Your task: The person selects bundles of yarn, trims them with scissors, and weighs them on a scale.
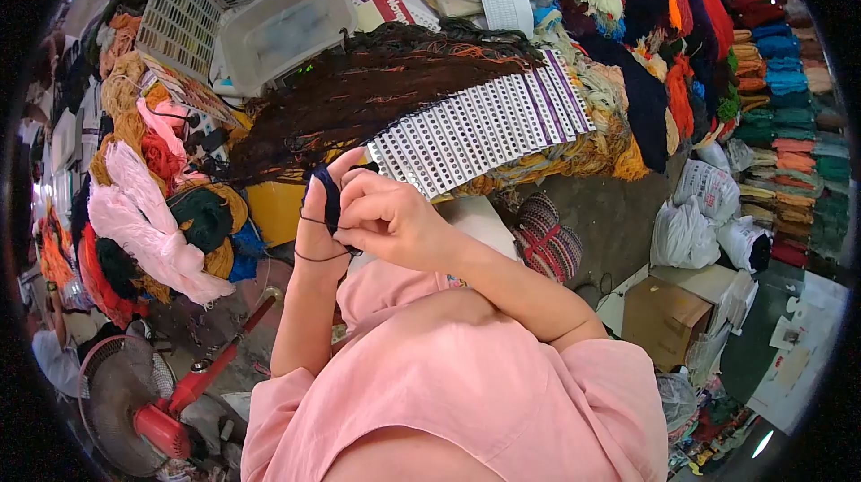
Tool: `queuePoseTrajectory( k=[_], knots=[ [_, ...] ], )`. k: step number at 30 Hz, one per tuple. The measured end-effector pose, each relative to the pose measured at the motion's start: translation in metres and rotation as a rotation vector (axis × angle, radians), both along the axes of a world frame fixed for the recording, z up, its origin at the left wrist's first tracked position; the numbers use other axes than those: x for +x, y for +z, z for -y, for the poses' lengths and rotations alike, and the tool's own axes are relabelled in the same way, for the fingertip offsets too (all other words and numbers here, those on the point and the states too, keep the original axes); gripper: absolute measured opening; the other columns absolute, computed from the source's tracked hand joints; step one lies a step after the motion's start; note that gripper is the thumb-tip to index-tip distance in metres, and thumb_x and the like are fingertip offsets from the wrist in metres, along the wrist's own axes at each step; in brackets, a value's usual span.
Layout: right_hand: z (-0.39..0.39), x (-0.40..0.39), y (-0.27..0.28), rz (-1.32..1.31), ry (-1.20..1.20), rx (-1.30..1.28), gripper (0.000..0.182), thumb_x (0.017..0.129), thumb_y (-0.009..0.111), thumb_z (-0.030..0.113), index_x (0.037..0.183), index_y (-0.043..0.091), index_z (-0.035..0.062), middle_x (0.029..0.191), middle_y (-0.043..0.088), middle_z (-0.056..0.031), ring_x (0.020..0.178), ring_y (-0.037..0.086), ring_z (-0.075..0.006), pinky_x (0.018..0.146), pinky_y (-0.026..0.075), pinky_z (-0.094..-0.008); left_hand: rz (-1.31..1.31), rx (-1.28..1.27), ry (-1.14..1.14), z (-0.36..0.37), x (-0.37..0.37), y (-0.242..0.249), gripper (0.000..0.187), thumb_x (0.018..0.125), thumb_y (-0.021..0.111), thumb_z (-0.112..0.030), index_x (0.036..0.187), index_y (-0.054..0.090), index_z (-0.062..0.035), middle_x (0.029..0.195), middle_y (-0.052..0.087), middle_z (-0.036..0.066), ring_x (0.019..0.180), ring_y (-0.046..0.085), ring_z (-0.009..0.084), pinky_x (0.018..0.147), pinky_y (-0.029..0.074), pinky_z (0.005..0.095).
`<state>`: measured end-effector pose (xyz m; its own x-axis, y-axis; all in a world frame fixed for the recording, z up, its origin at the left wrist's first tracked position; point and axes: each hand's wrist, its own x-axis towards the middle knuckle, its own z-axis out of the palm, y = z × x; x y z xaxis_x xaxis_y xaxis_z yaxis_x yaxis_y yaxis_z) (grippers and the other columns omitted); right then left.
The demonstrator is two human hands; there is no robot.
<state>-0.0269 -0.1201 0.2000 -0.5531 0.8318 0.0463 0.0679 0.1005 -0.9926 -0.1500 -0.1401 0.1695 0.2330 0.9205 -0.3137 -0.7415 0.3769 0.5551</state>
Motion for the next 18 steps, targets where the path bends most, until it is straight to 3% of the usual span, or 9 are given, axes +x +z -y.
queuePoseTrajectory(
  k=[4,6,9,10,12,14,15,16,18],
  knots=[
    [0.007,-0.006,0.009,0.158,0.132,-0.163,0.007,0.064,0.058,-0.003,0.071,0.057,0.0001,0.076,0.049,-0.0026,0.058,0.044,-0.0084,0.050,0.037,-0.0198,-0.107,-0.118,-0.012,-0.004,-0.005,-0.002,0.046,0.081,0.037,-0.040,0.111,0.043,-0.0050,0.093,0.044,0.008,0.073,0.047,0.0112,0.060,0.044,0.0224],
    [0.010,-0.010,-0.006,0.207,0.128,0.262,0.008,0.065,0.057,-0.002,0.073,0.057,0.0000,0.076,0.049,-0.0029,0.061,0.047,-0.0099,0.052,0.039,-0.0209,-0.163,-0.135,0.040,-0.006,-0.003,-0.003,0.044,0.081,0.039,-0.039,0.108,0.046,-0.0053,0.091,0.045,0.007,0.068,0.045,0.0090,0.055,0.040,0.0185],
    [0.001,-0.001,-0.010,-0.071,0.198,-0.202,0.007,0.067,0.057,-0.001,0.074,0.055,-0.0025,0.075,0.054,-0.0055,0.066,0.053,-0.0120,0.054,0.042,-0.0244,-0.198,-0.150,0.126,-0.005,-0.004,-0.005,0.031,0.081,0.046,-0.028,0.101,0.051,-0.0049,0.079,0.048,0.002,0.046,0.035,0.0024,0.041,0.028,0.0146],
    [-0.004,0.008,-0.008,-0.070,0.204,-0.205,0.007,0.067,0.057,-0.001,0.074,0.055,-0.0025,0.075,0.054,-0.0055,0.066,0.053,-0.0120,0.054,0.042,-0.0244,-0.183,-0.194,0.098,-0.005,-0.008,-0.002,0.027,0.082,0.046,-0.025,0.098,0.052,-0.0044,0.075,0.048,0.000,0.043,0.031,0.0016,0.039,0.024,0.0150],
    [-0.018,0.036,-0.003,-0.504,-0.198,-0.760,0.004,0.076,0.052,0.004,0.079,0.053,0.0047,0.062,0.051,-0.0012,0.047,0.044,-0.0067,0.042,0.036,-0.0190,-0.166,-0.221,0.046,-0.002,-0.017,-0.002,0.020,0.084,0.043,-0.019,0.088,0.054,-0.0020,0.061,0.043,-0.003,0.038,0.024,0.0012,0.035,0.016,0.0162],
    [-0.045,0.072,-0.011,-0.715,-0.337,-0.685,0.003,0.077,0.051,0.006,0.080,0.051,0.0055,0.058,0.048,-0.0001,0.042,0.040,-0.0065,0.039,0.034,-0.0187,-0.144,-0.210,0.021,0.005,-0.028,-0.011,0.020,0.084,0.042,-0.018,0.085,0.054,-0.0023,0.055,0.039,-0.004,0.037,0.023,0.0017,0.035,0.016,0.0166],
    [-0.060,0.089,-0.011,-0.669,-0.568,-0.765,0.004,0.078,0.049,0.009,0.076,0.050,0.0058,0.053,0.045,0.0019,0.041,0.037,-0.0064,0.038,0.032,-0.0180,-0.125,-0.199,-0.009,0.007,-0.031,-0.014,0.020,0.085,0.041,-0.018,0.083,0.054,-0.0026,0.050,0.035,-0.005,0.036,0.023,0.0022,0.034,0.017,0.0169],
    [-0.068,0.112,-0.021,-0.645,-0.644,-0.736,0.008,0.076,0.050,0.006,0.085,0.050,0.0045,0.064,0.048,-0.0015,0.051,0.045,-0.0086,0.044,0.038,-0.0199,-0.132,-0.243,0.026,0.007,-0.031,-0.012,0.022,0.085,0.039,-0.018,0.082,0.054,-0.0022,0.044,0.028,-0.006,0.036,0.022,0.0023,0.034,0.016,0.0174],
    [-0.071,0.131,-0.037,-0.225,-1.010,-0.282,0.028,0.074,0.051,0.002,0.101,0.044,0.0021,0.087,0.048,-0.0074,0.072,0.050,-0.0132,0.062,0.042,-0.0234,-0.040,-0.224,0.056,0.009,-0.037,-0.012,0.023,0.085,0.038,-0.018,0.082,0.055,-0.0021,0.045,0.029,-0.006,0.036,0.022,0.0027,0.033,0.017,0.0178]
  ],
)
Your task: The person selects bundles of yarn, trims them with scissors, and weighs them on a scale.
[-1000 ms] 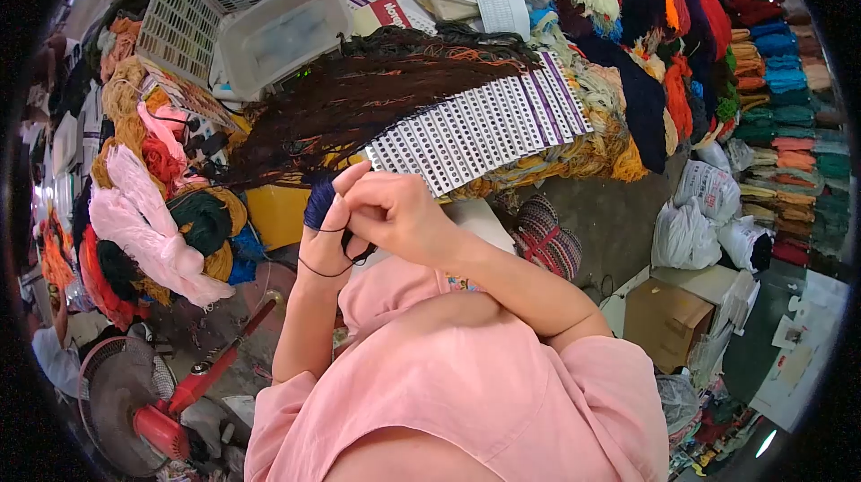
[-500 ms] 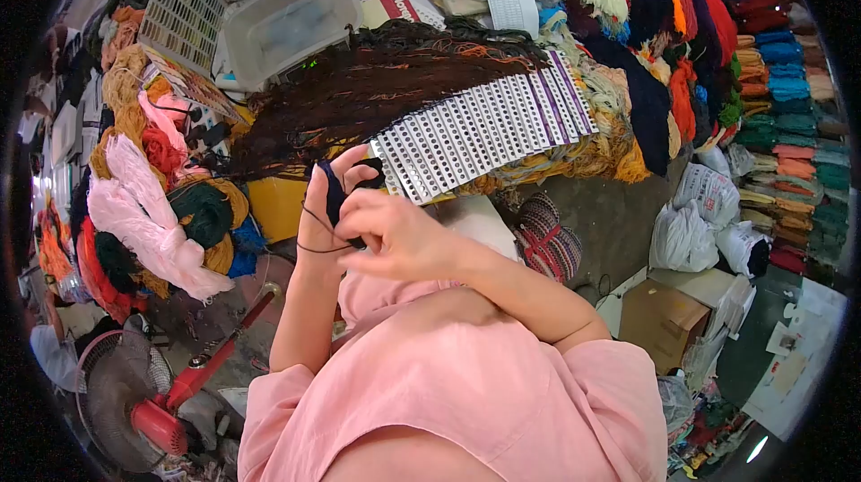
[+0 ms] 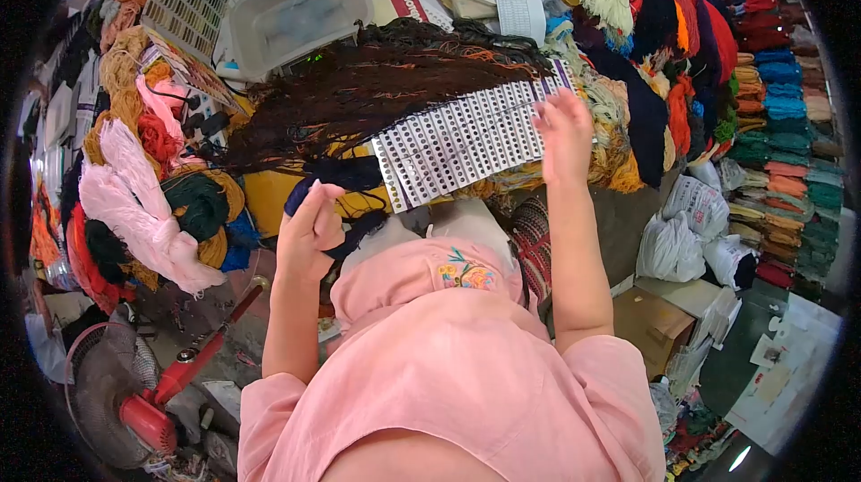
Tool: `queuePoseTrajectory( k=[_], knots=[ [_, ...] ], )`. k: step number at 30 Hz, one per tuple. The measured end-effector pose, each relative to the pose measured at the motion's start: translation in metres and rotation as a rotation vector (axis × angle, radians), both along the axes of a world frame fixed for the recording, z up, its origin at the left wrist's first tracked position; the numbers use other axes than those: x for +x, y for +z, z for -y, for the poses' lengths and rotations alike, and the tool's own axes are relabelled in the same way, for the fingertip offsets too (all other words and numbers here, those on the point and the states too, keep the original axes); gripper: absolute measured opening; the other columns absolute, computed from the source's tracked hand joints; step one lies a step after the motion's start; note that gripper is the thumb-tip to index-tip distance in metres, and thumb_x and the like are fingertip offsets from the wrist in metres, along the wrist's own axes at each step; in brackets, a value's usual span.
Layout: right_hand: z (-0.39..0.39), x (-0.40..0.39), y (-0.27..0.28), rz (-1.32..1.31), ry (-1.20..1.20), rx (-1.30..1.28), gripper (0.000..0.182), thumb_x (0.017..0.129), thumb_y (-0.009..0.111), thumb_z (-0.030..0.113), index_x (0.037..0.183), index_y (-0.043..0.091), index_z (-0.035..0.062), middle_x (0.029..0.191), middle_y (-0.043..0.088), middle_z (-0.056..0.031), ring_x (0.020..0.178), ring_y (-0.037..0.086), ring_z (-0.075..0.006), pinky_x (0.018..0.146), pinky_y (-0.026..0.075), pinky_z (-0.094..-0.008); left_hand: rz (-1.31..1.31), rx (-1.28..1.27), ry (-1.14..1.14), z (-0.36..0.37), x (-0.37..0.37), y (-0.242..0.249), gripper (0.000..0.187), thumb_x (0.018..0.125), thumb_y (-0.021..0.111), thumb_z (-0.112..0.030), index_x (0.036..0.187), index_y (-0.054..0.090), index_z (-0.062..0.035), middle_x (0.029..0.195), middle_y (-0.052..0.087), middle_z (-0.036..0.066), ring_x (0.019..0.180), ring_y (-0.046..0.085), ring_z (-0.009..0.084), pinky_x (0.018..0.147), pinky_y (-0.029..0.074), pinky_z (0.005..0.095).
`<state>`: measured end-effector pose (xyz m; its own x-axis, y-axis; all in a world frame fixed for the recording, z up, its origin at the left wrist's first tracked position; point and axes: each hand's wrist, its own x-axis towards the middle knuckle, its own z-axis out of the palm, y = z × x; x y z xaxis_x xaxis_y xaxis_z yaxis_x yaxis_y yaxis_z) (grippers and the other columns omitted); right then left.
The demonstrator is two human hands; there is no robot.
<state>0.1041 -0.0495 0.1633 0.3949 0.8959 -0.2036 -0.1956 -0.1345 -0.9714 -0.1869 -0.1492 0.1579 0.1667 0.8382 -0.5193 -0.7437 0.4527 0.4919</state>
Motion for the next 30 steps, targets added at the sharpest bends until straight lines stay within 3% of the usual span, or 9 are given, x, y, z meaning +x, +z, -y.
queuePoseTrajectory(
  k=[1,3,6,7,11,15,19,23,30],
  knots=[
    [0.002,0.007,0.000,0.303,-0.011,0.027,0.046,0.071,0.051,-0.002,0.114,0.034,0.0009,0.106,0.039,-0.0106,0.090,0.045,-0.0170,0.078,0.038,-0.0270,-0.030,-0.013,0.036,0.000,0.001,0.003,0.024,0.086,0.038,-0.017,0.083,0.055,-0.0016,0.044,0.030,-0.005,0.035,0.021,0.0030,0.033,0.017,0.0182],
    [0.017,-0.005,0.008,0.686,0.027,0.113,0.049,0.070,0.052,-0.003,0.115,0.033,0.0013,0.106,0.040,-0.0093,0.093,0.043,-0.0151,0.080,0.035,-0.0269,-0.134,0.010,0.059,0.000,0.005,0.007,0.024,0.086,0.037,-0.017,0.086,0.056,-0.0011,0.050,0.038,-0.004,0.036,0.022,0.0027,0.034,0.017,0.0176],
    [0.038,-0.032,0.000,0.573,0.431,0.130,0.030,0.069,0.055,-0.002,0.098,0.050,0.0042,0.098,0.047,-0.0053,0.084,0.047,-0.0120,0.067,0.040,-0.0218,-0.094,0.105,0.080,-0.003,0.018,0.005,0.027,0.085,0.038,-0.020,0.093,0.054,0.0007,0.085,0.057,0.008,0.062,0.046,0.0085,0.054,0.034,0.0196],
    [0.045,-0.054,0.006,0.609,0.533,0.149,0.016,0.068,0.057,0.000,0.084,0.055,0.0034,0.091,0.050,-0.0044,0.078,0.048,-0.0100,0.061,0.041,-0.0204,-0.046,0.154,0.011,-0.004,0.021,0.005,0.033,0.086,0.034,-0.023,0.101,0.050,0.0009,0.101,0.052,0.009,0.085,0.047,0.0123,0.067,0.037,0.0240],
    [0.059,-0.116,0.028,0.214,0.825,-0.028,0.008,0.072,0.054,0.000,0.080,0.057,-0.0013,0.085,0.051,-0.0039,0.065,0.050,-0.0071,0.055,0.040,-0.0169,-0.044,0.244,-0.029,-0.006,0.036,0.008,0.041,0.087,0.029,-0.029,0.115,0.037,0.0001,0.119,0.038,0.009,0.097,0.043,0.0135,0.075,0.037,0.0258],
    [0.052,-0.131,0.038,-0.085,0.839,-0.274,0.007,0.074,0.055,0.003,0.078,0.059,0.0008,0.061,0.053,0.0012,0.050,0.047,-0.0038,0.043,0.037,-0.0161,0.048,0.265,-0.094,-0.011,0.036,0.015,0.055,0.086,0.026,-0.039,0.118,0.031,0.0055,0.109,0.045,0.012,0.089,0.049,0.0161,0.074,0.040,0.0254],
    [0.051,-0.121,0.039,-0.311,0.788,-0.247,0.008,0.074,0.053,0.002,0.077,0.059,0.0002,0.066,0.055,-0.0021,0.050,0.048,-0.0033,0.043,0.038,-0.0152,0.116,0.133,-0.007,-0.012,0.043,0.017,0.061,0.085,0.024,-0.044,0.118,0.030,0.0065,0.105,0.047,0.015,0.088,0.051,0.0190,0.070,0.045,0.0281],
    [0.056,-0.119,0.027,-0.216,0.750,-0.128,0.010,0.071,0.050,-0.003,0.075,0.059,-0.0029,0.087,0.054,-0.0097,0.068,0.055,-0.0117,0.054,0.048,-0.0206,-0.029,0.162,-0.007,-0.016,0.051,0.021,0.029,0.082,0.043,-0.012,0.104,0.046,0.0063,0.099,0.052,0.012,0.082,0.054,0.0176,0.066,0.046,0.0272],
    [0.033,-0.078,0.018,-0.895,0.630,-0.208,0.008,0.074,0.042,0.002,0.071,0.050,0.0004,0.085,0.050,-0.0098,0.056,0.044,-0.0097,0.041,0.038,-0.0182,-0.080,0.012,-0.003,-0.034,0.044,0.002,0.015,0.081,0.047,-0.015,0.080,0.051,-0.0016,0.069,0.053,0.004,0.046,0.044,0.0057,0.040,0.038,0.0201]
  ],
)
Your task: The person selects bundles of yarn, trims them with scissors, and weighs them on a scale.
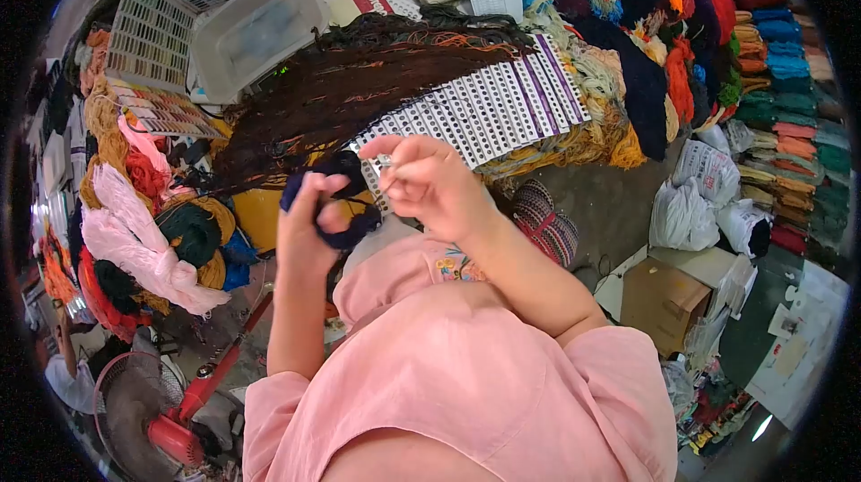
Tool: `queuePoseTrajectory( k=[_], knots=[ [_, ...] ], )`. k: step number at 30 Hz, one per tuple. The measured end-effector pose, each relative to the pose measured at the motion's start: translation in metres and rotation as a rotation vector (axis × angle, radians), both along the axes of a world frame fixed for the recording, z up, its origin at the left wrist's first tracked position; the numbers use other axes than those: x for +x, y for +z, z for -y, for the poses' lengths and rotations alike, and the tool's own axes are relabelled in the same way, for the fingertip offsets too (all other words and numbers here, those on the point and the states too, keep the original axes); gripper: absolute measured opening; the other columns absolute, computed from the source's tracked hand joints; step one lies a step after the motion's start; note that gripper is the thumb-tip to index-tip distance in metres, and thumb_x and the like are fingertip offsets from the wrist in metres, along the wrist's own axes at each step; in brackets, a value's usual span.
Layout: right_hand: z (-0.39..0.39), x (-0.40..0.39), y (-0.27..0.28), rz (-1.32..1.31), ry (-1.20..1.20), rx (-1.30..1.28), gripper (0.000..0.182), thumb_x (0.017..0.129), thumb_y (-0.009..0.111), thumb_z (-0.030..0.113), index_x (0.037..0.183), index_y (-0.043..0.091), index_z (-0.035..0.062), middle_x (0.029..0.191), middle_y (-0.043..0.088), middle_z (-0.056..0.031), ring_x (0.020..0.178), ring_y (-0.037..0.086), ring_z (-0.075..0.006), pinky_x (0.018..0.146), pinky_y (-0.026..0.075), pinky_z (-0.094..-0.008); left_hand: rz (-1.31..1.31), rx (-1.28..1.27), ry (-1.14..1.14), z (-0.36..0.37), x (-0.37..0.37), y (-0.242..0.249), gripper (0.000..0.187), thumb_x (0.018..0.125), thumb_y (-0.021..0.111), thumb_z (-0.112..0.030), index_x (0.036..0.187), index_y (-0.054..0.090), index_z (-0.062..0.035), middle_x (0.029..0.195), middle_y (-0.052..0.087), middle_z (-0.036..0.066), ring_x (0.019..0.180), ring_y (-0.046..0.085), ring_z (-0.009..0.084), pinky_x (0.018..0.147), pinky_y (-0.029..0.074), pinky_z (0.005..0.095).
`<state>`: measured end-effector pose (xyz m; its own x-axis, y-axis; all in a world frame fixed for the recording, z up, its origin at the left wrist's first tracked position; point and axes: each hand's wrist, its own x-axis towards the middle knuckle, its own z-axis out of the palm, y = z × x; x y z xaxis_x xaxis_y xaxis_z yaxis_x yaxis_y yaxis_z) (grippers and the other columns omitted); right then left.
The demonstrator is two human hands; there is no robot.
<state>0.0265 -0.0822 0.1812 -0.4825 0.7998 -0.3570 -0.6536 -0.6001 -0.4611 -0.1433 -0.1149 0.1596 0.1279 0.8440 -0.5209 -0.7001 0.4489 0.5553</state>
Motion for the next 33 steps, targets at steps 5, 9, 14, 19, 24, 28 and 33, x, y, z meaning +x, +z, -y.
queuePoseTrajectory(
  k=[5,9,14,19,24,28,33],
  knots=[
    [-0.054,0.127,-0.008,-0.042,-0.053,-0.154,0.007,0.078,0.042,0.008,0.074,0.043,0.0023,0.059,0.044,-0.0048,0.050,0.040,-0.0109,0.048,0.041,-0.0249,0.617,-0.123,0.603,0.005,-0.130,-0.044,0.006,0.078,0.039,0.002,0.077,0.042,-0.0040,0.051,0.030,-0.006,0.038,0.029,0.0008,0.032,0.024,0.0136],
    [-0.130,0.331,-0.047,0.508,-0.540,0.052,0.007,0.074,0.047,0.004,0.068,0.047,0.0003,0.062,0.050,-0.0067,0.062,0.050,-0.0151,0.059,0.041,-0.0235,0.321,-0.166,1.093,0.035,-0.277,-0.078,0.012,0.077,0.035,0.001,0.086,0.043,0.0032,0.043,0.027,-0.004,0.034,0.027,0.0032,0.034,0.021,0.0158],
    [-0.182,0.381,-0.064,1.565,-0.350,0.614,0.013,0.076,0.047,0.011,0.083,0.053,0.0014,0.077,0.054,-0.0060,0.070,0.049,-0.0127,0.067,0.040,-0.0243,0.563,-0.133,0.579,-0.032,-0.153,-0.090,0.027,0.079,0.038,-0.004,0.104,0.041,0.0067,0.046,0.032,-0.005,0.035,0.031,0.0030,0.031,0.028,0.0150],
    [-0.157,0.218,-0.186,1.163,0.156,0.291,0.007,0.063,0.058,0.007,0.067,0.059,0.0007,0.063,0.056,-0.0031,0.058,0.049,-0.0099,0.054,0.040,-0.0234,0.288,-0.583,0.148,-0.102,0.069,-0.157,0.014,0.080,0.046,-0.010,0.088,0.050,0.0013,0.064,0.048,0.001,0.035,0.029,0.0006,0.032,0.021,0.0127],
    [-0.131,0.149,-0.245,1.387,0.102,0.548,0.005,0.062,0.056,0.007,0.066,0.057,0.0033,0.063,0.054,-0.0093,0.058,0.053,-0.0236,0.052,0.042,-0.0313,-0.354,-0.423,-0.148,-0.128,0.163,-0.205,0.014,0.077,0.050,-0.012,0.084,0.052,0.0000,0.073,0.058,0.009,0.038,0.033,0.0045,0.035,0.025,0.0177],
    [-0.121,0.155,-0.249,1.472,0.160,0.889,0.025,0.061,0.056,0.004,0.086,0.055,0.0002,0.082,0.051,-0.0132,0.076,0.050,-0.0294,0.066,0.041,-0.0345,-0.689,-0.424,-0.332,-0.144,0.202,-0.217,0.015,0.075,0.054,-0.011,0.081,0.053,0.0020,0.050,0.043,0.001,0.038,0.038,0.0072,0.035,0.028,0.0199],
    [-0.116,0.160,-0.234,1.554,0.362,1.096,0.047,0.058,0.060,0.021,0.100,0.048,0.0012,0.096,0.045,-0.0135,0.086,0.044,-0.0279,0.075,0.034,-0.0355,-0.635,-0.351,-0.253,-0.146,0.204,-0.214,0.013,0.076,0.053,-0.009,0.083,0.052,0.0020,0.055,0.047,0.002,0.039,0.038,0.0060,0.036,0.028,0.0197]
  ],
)
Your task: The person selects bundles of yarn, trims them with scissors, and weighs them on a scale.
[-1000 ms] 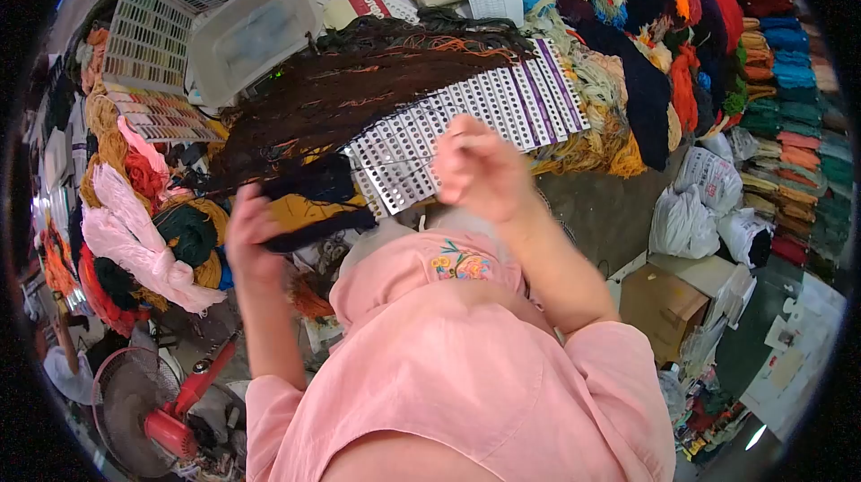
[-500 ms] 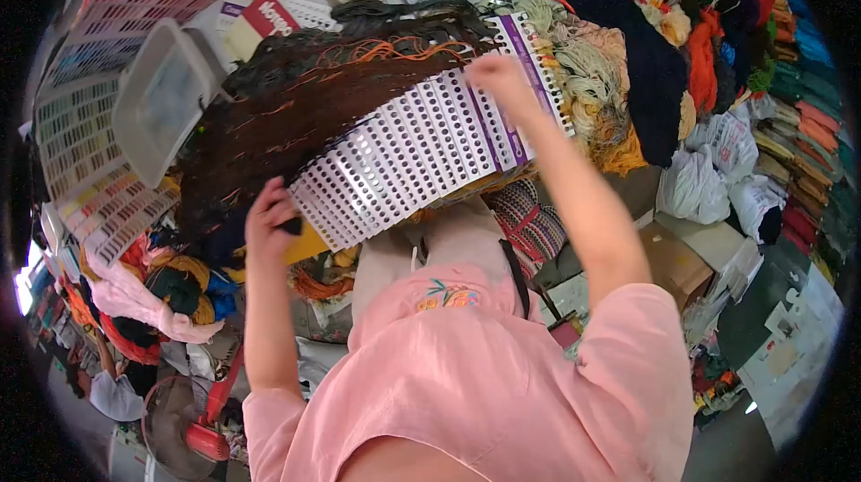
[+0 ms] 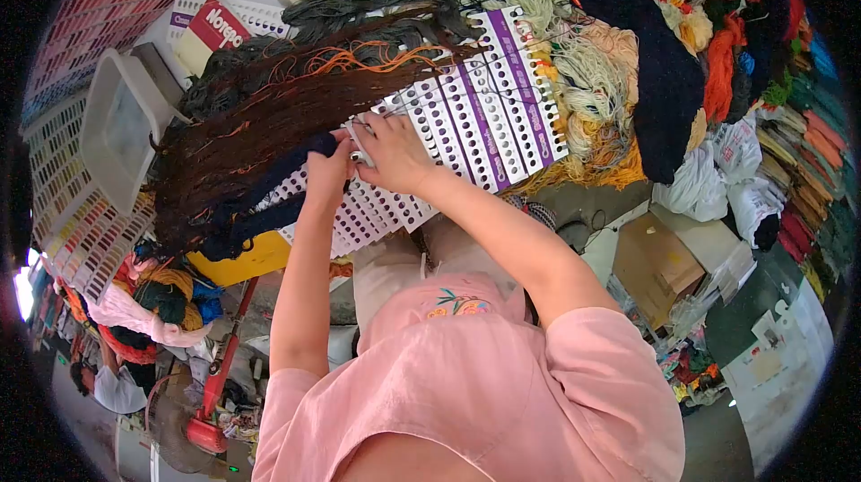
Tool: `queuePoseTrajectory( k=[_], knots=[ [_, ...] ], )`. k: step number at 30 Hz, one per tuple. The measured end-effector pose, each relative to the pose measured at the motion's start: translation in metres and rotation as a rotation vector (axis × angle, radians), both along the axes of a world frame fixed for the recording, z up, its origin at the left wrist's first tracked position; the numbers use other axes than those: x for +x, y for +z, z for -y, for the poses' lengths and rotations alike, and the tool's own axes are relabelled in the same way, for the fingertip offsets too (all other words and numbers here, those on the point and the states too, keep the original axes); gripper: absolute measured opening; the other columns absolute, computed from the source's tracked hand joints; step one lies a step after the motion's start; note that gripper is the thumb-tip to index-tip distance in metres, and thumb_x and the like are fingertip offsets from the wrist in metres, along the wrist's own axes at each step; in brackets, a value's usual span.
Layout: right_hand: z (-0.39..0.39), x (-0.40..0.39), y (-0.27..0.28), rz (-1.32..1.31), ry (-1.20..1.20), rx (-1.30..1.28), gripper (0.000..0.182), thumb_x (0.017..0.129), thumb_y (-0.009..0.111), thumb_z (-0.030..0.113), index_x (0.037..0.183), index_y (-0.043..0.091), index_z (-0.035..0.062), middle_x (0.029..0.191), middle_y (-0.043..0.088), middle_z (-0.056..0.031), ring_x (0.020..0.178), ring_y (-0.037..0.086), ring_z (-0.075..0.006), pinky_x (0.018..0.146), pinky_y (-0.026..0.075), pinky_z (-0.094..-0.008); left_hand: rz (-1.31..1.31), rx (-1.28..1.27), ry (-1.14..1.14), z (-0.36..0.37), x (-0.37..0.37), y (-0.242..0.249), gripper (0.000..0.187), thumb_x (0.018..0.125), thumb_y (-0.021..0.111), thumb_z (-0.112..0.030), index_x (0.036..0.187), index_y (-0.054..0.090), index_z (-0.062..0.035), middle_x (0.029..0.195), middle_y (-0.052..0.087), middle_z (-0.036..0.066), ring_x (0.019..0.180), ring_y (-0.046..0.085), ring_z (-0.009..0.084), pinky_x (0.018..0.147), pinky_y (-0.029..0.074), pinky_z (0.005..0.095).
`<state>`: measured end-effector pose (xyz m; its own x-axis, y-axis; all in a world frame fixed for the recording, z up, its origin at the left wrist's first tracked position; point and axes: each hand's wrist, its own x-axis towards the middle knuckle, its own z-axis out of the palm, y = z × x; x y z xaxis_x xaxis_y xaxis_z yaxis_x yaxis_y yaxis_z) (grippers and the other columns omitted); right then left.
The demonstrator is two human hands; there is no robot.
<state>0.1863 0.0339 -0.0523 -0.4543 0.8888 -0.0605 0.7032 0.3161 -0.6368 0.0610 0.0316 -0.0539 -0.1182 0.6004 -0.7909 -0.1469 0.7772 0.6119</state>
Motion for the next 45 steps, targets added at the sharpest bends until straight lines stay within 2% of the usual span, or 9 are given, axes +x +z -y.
queuePoseTrajectory(
  k=[9,18,22,24,29,31,38,41,45],
  knots=[
    [-0.009,0.000,-0.006,-0.277,-0.210,-0.076,0.032,0.052,0.062,0.014,0.081,0.056,0.0028,0.081,0.047,-0.0109,0.075,0.047,-0.0271,0.066,0.039,-0.0348,0.239,0.003,0.151,-0.002,-0.009,-0.012,0.010,0.078,0.052,-0.013,0.079,0.052,-0.0031,0.058,0.047,-0.002,0.042,0.038,0.0042,0.038,0.029,0.0170],
    [-0.006,-0.002,-0.005,-0.194,-0.212,-0.109,0.029,0.060,0.059,0.015,0.086,0.056,0.0030,0.084,0.048,-0.0107,0.080,0.047,-0.0265,0.071,0.038,-0.0357,0.031,0.055,0.064,-0.015,-0.005,0.000,0.006,0.076,0.052,-0.007,0.081,0.050,-0.0042,0.061,0.050,0.001,0.040,0.036,0.0047,0.036,0.027,0.0177],
    [-0.013,-0.007,0.003,-0.140,-0.191,-0.233,0.012,0.067,0.050,0.008,0.075,0.056,0.0033,0.073,0.053,-0.0094,0.072,0.051,-0.0260,0.066,0.039,-0.0358,0.717,-0.228,0.448,-0.016,-0.043,0.032,0.009,0.079,0.048,-0.009,0.088,0.052,-0.0079,0.072,0.055,0.002,0.037,0.029,-0.0010,0.034,0.023,0.0119],
    [-0.022,-0.012,0.018,-0.197,-0.211,-0.203,0.007,0.066,0.049,0.007,0.068,0.056,0.0045,0.063,0.053,-0.0067,0.066,0.052,-0.0258,0.062,0.038,-0.0358,1.000,-0.186,0.339,-0.015,-0.043,0.024,0.013,0.080,0.046,-0.010,0.092,0.051,-0.0073,0.065,0.052,0.000,0.034,0.028,-0.0002,0.032,0.021,0.0128],
    [-0.034,-0.008,0.014,0.209,-0.117,-0.139,0.006,0.062,0.053,0.013,0.064,0.058,0.0129,0.063,0.056,-0.0012,0.070,0.049,-0.0198,0.064,0.034,-0.0346,0.117,-0.097,-0.280,-0.024,-0.024,0.014,0.015,0.073,0.055,-0.010,0.086,0.054,-0.0041,0.053,0.044,-0.003,0.040,0.032,0.0026,0.037,0.023,0.0165],
    [-0.037,-0.005,0.004,0.372,-0.070,-0.183,0.006,0.062,0.053,0.014,0.063,0.058,0.0125,0.062,0.056,-0.0011,0.071,0.049,-0.0198,0.066,0.033,-0.0347,0.167,-0.118,-0.469,-0.018,-0.044,0.023,0.011,0.068,0.060,-0.006,0.077,0.055,-0.0036,0.056,0.048,-0.002,0.040,0.034,0.0026,0.036,0.023,0.0169],
    [-0.038,-0.004,0.004,0.049,-0.251,-0.241,0.009,0.062,0.053,0.009,0.068,0.059,0.0121,0.060,0.057,-0.0020,0.064,0.053,-0.0193,0.063,0.035,-0.0341,0.480,-0.176,-0.215,-0.010,-0.057,0.041,0.025,0.081,0.047,-0.018,0.100,0.052,-0.0035,0.045,0.033,-0.005,0.036,0.026,0.0029,0.033,0.020,0.0178],
    [-0.039,-0.002,0.014,-0.276,-0.425,-0.487,0.016,0.060,0.055,0.005,0.072,0.061,0.0132,0.056,0.056,-0.0011,0.061,0.052,-0.0172,0.063,0.035,-0.0321,0.279,-0.058,-0.378,-0.015,-0.030,0.027,0.026,0.076,0.054,-0.016,0.098,0.051,-0.0020,0.049,0.042,-0.003,0.038,0.035,0.0035,0.035,0.027,0.0175],
    [-0.038,-0.006,0.026,0.122,-0.187,-0.030,0.016,0.062,0.056,0.010,0.076,0.061,0.0152,0.062,0.052,0.0003,0.068,0.047,-0.0179,0.067,0.030,-0.0341,-0.008,-0.066,-0.444,-0.015,-0.045,0.017,0.020,0.070,0.060,-0.016,0.082,0.051,-0.0016,0.060,0.053,0.003,0.048,0.050,0.0084,0.039,0.037,0.0194]
  ],
)
